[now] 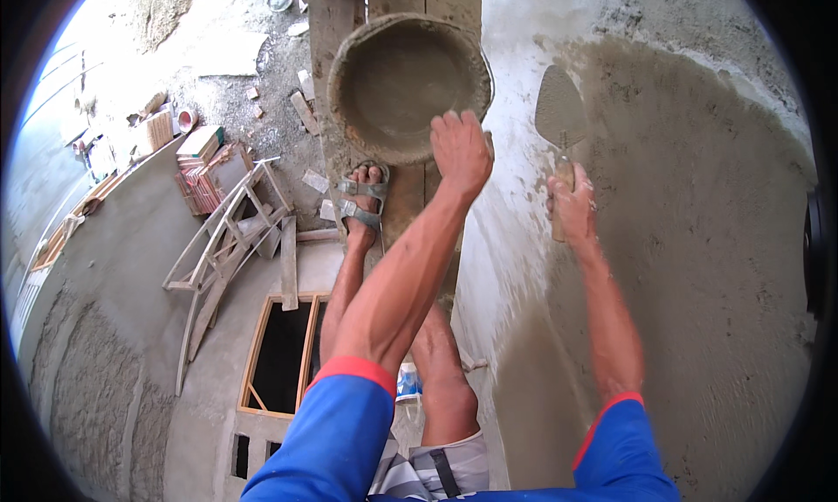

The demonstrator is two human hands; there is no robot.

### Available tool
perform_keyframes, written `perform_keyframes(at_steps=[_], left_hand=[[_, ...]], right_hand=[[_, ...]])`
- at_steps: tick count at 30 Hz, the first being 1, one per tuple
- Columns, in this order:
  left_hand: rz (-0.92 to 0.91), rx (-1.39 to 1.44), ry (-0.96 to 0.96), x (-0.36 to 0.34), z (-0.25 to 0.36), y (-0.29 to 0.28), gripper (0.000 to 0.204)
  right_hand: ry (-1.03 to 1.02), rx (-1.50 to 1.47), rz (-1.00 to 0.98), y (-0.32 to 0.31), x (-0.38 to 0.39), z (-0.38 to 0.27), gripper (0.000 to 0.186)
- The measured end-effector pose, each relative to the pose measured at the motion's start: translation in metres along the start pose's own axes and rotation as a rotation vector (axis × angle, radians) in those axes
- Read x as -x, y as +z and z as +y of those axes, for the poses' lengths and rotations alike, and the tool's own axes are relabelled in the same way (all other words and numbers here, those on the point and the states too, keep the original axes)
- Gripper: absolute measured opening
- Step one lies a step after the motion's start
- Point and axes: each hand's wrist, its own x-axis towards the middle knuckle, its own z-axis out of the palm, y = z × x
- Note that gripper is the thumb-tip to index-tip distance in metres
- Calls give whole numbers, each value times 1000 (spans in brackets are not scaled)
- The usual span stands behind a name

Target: The person applies mortar to a wall using a trowel and then levels the surface with a long wooden board while standing on scaffolding.

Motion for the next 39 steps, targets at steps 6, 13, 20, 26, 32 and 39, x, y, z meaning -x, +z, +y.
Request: perform_keyframes(at_steps=[6,13,20,26,32,39], left_hand=[[-68,-81,176,-1,-13,-3,9],[-37,408,-41,34,-56,-48,29],[-278,1350,-273,15,-19,-106,60],[-227,919,-309,25,-32,-113,27],[87,1123,-567,62,-70,-75,18],[89,1130,-678,67,-96,-65,20]], right_hand=[[194,-543,-77,66,45,32,17],[289,-1015,-6,150,89,12,19],[317,-1051,-47,163,74,16,23],[274,-977,-28,132,64,38,22],[175,-788,-64,142,8,5,20],[-167,-180,-156,153,-47,-65,26]])
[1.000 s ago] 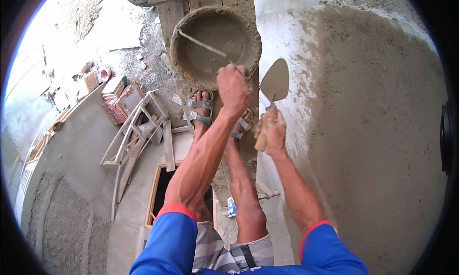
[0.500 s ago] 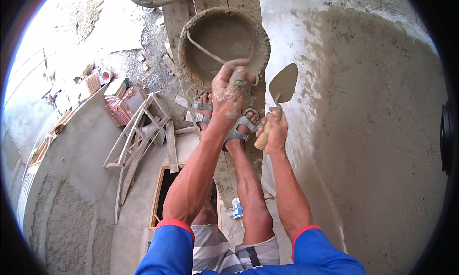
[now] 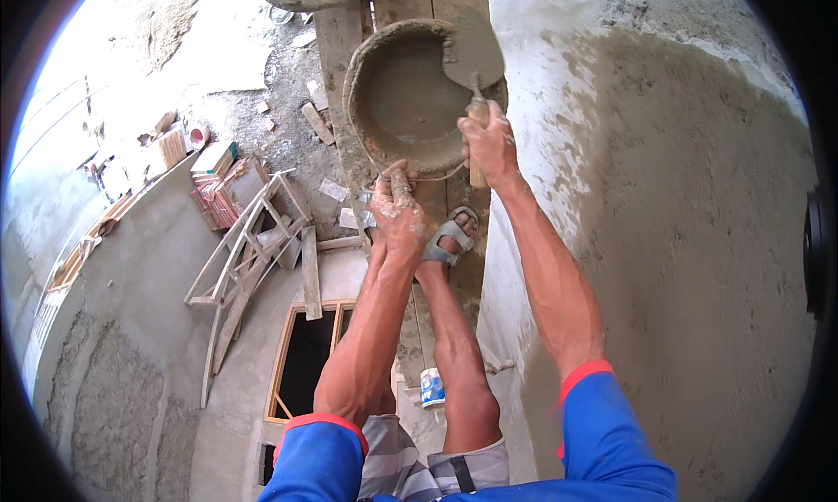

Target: The person applies mortar to a wall using a trowel and then levels the surface with a long wooden board while standing on scaffolding.

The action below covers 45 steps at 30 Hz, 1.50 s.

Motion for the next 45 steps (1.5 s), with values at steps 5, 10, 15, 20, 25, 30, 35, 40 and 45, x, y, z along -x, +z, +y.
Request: perform_keyframes(at_steps=[5,10,15,20,25,30,35,40,45], left_hand=[[10,46,33,-3,-2,0,19],[-14,-163,117,-9,-23,-17,23],[275,-328,76,2,-38,-26,48],[114,-47,-164,89,13,23,45],[-168,-333,-145,132,17,31,44],[-342,-477,45,136,58,40,46],[-326,-480,80,125,90,25,47],[-321,-518,121,131,94,28,42],[-379,-490,86,133,85,28,48]], right_hand=[[-445,647,145,12,1,7,34],[-846,1286,96,-36,60,13,25],[-416,852,-107,-53,60,-73,27],[-946,1249,218,-68,-56,-147,27],[-895,1398,256,8,-138,-256,22],[-811,1530,267,53,-199,-279,20],[-827,1665,60,83,-224,-284,21],[-750,1605,-152,81,-225,-270,20],[-648,1453,-185,84,-229,-256,27]])
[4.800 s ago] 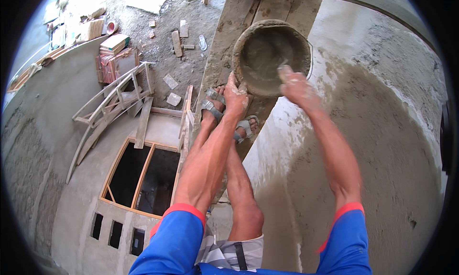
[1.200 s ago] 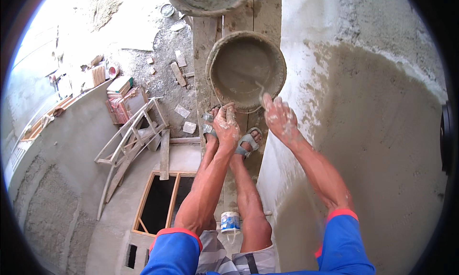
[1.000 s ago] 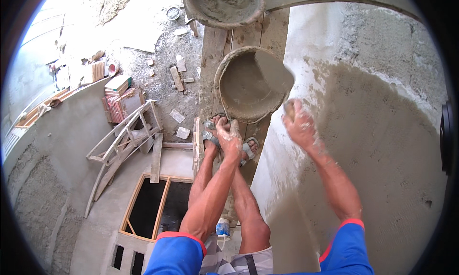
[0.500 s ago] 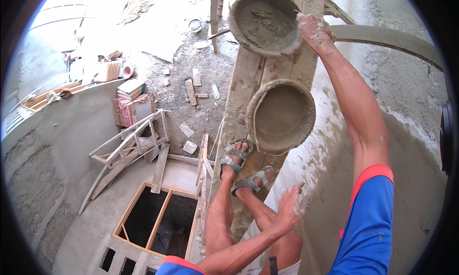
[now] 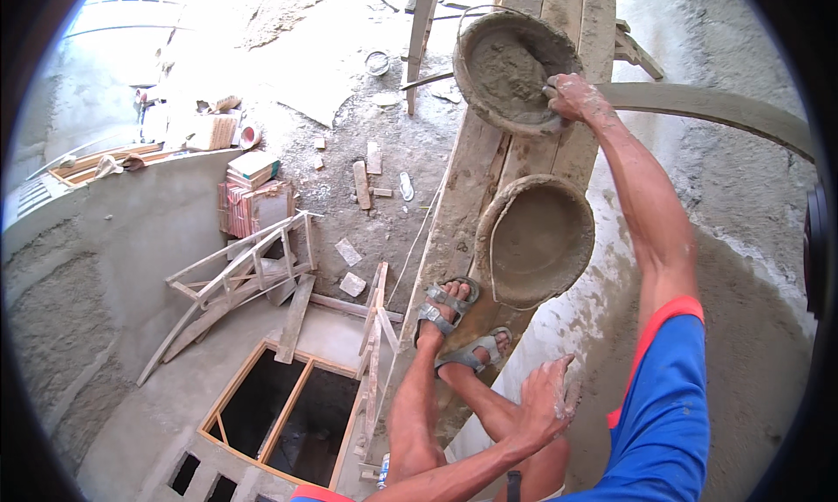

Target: The person applies mortar to a wall using a trowel and then levels the surface with a long wooden board while standing on scaffolding.

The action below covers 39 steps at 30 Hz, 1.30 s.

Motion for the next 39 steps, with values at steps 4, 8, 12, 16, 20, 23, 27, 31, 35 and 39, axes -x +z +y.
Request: perform_keyframes(at_steps=[4,8,12,16,20,23,27,31,35,39], left_hand=[[3,-28,16,-1,5,-4,48],[-6,-70,48,-5,7,0,46],[34,-164,69,-8,11,-6,42],[18,-182,87,-11,14,-9,43],[13,-210,83,-12,10,-4,43],[10,-199,83,-15,7,-5,42],[-5,-195,73,-13,2,-5,42],[18,-171,72,-10,-4,-5,42],[-4,-139,24,-6,-8,-4,42],[2,-103,-16,0,-21,3,41]], right_hand=[[-59,-109,43,13,1,6,29],[9,-219,50,15,-4,-11,32],[23,-414,10,10,15,-2,35],[-43,-617,70,15,26,7,33],[-105,-762,163,22,33,12,31],[7,-927,-9,18,45,10,33],[-84,-815,112,22,65,14,39],[41,-927,-5,19,92,20,46],[80,-925,40,6,139,24,52],[139,-816,2,-3,210,22,55]])
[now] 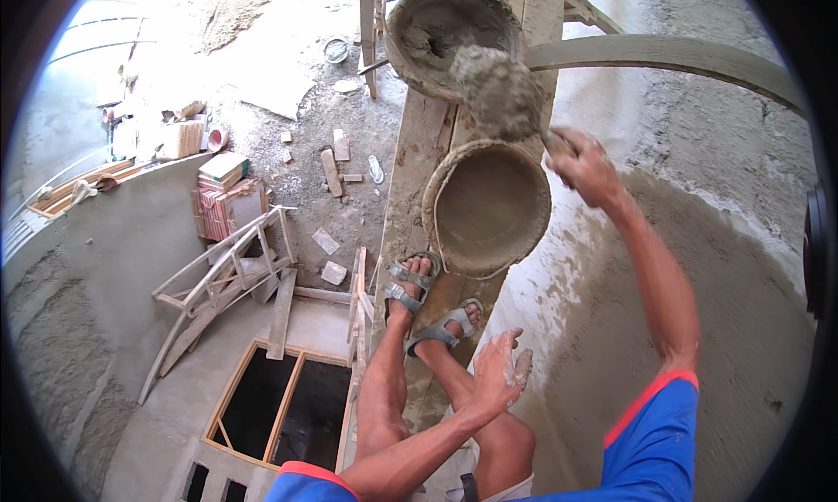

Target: The person applies mortar to a wall using a trowel and then levels the surface with a long wooden board while standing on scaffolding.

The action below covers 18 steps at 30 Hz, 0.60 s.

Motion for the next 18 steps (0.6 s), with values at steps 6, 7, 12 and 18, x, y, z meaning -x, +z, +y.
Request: perform_keyframes(at_steps=[6,7,12,18], left_hand=[[-67,102,-94,7,-4,7,40],[-70,105,-97,9,-4,8,40],[-94,137,-122,11,-6,15,40],[-80,155,-161,16,-20,22,40]], right_hand=[[109,-35,-102,18,102,30,54],[193,-48,-111,27,115,32,52],[247,29,-77,99,112,102,46],[-77,387,116,133,104,90,42]])
